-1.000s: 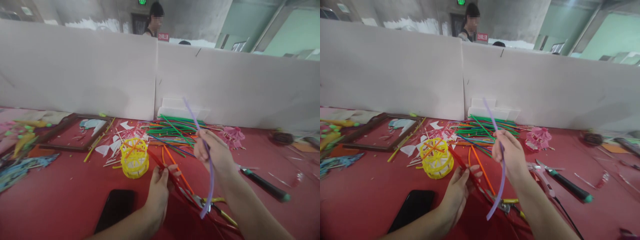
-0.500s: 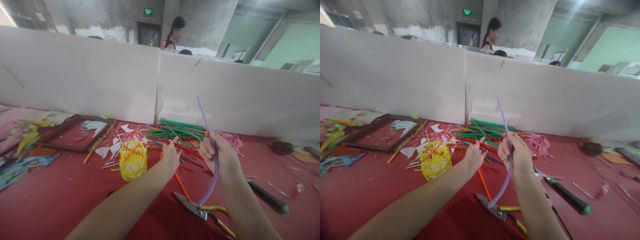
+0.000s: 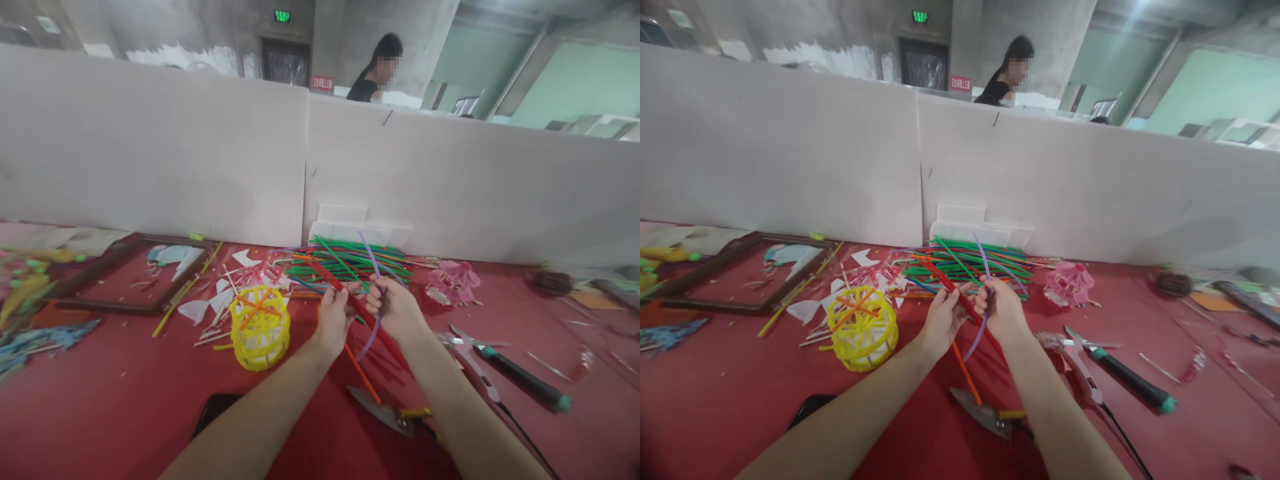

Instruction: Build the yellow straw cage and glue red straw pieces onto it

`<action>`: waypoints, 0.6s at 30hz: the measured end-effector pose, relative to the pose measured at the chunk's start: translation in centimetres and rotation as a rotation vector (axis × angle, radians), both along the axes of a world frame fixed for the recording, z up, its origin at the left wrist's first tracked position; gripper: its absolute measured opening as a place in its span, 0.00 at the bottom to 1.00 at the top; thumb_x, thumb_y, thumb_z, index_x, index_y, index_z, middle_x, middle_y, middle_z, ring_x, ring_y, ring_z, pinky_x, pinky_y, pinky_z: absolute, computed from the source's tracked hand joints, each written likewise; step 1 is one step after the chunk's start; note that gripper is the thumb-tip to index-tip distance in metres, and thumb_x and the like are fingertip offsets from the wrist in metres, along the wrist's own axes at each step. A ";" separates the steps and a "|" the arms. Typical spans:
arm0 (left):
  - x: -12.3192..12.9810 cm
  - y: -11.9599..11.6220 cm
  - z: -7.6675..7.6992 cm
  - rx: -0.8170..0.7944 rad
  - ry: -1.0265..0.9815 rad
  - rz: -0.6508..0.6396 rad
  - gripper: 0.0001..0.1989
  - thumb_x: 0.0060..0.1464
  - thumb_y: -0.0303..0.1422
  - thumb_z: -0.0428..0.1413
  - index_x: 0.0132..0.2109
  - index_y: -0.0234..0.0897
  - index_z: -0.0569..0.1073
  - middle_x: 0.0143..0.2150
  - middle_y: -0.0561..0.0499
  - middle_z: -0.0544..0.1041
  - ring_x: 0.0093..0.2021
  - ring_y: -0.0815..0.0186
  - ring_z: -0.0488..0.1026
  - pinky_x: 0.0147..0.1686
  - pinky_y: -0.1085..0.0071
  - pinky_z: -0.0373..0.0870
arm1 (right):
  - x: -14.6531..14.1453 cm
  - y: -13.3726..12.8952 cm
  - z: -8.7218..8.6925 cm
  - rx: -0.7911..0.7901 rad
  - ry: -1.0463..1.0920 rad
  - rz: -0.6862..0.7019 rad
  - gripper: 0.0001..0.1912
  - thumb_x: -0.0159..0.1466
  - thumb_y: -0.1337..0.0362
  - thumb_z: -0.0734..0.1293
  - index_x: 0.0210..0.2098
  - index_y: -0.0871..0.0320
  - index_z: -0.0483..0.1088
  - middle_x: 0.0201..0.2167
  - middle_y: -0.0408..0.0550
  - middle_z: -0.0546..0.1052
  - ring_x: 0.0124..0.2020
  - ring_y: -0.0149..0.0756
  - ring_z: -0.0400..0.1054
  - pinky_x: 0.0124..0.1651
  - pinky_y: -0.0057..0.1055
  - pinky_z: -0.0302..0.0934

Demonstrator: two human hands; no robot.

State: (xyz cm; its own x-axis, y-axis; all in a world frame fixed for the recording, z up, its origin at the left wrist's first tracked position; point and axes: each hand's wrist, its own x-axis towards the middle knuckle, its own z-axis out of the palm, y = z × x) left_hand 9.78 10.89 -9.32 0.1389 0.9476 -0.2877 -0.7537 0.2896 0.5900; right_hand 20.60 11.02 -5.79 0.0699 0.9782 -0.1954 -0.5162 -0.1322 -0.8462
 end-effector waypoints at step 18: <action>-0.7 0.3 -1.1 0.033 -0.180 -0.107 0.27 0.58 0.40 0.56 0.18 0.38 0.51 0.12 0.62 0.48 0.12 0.76 0.45 0.14 0.77 0.47 | 4.6 5.6 0.3 0.391 -1.582 0.042 0.10 0.66 0.65 0.62 0.36 0.57 0.75 0.33 0.48 0.79 0.35 0.36 0.72 0.39 0.30 0.61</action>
State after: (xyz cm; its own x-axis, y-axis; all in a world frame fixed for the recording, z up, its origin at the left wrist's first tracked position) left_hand 9.06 11.24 -10.39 0.2853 0.9333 -0.2180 -0.8140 0.3560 0.4590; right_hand 25.19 16.59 -5.47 -0.0785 0.9544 0.2882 0.8496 0.2153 -0.4815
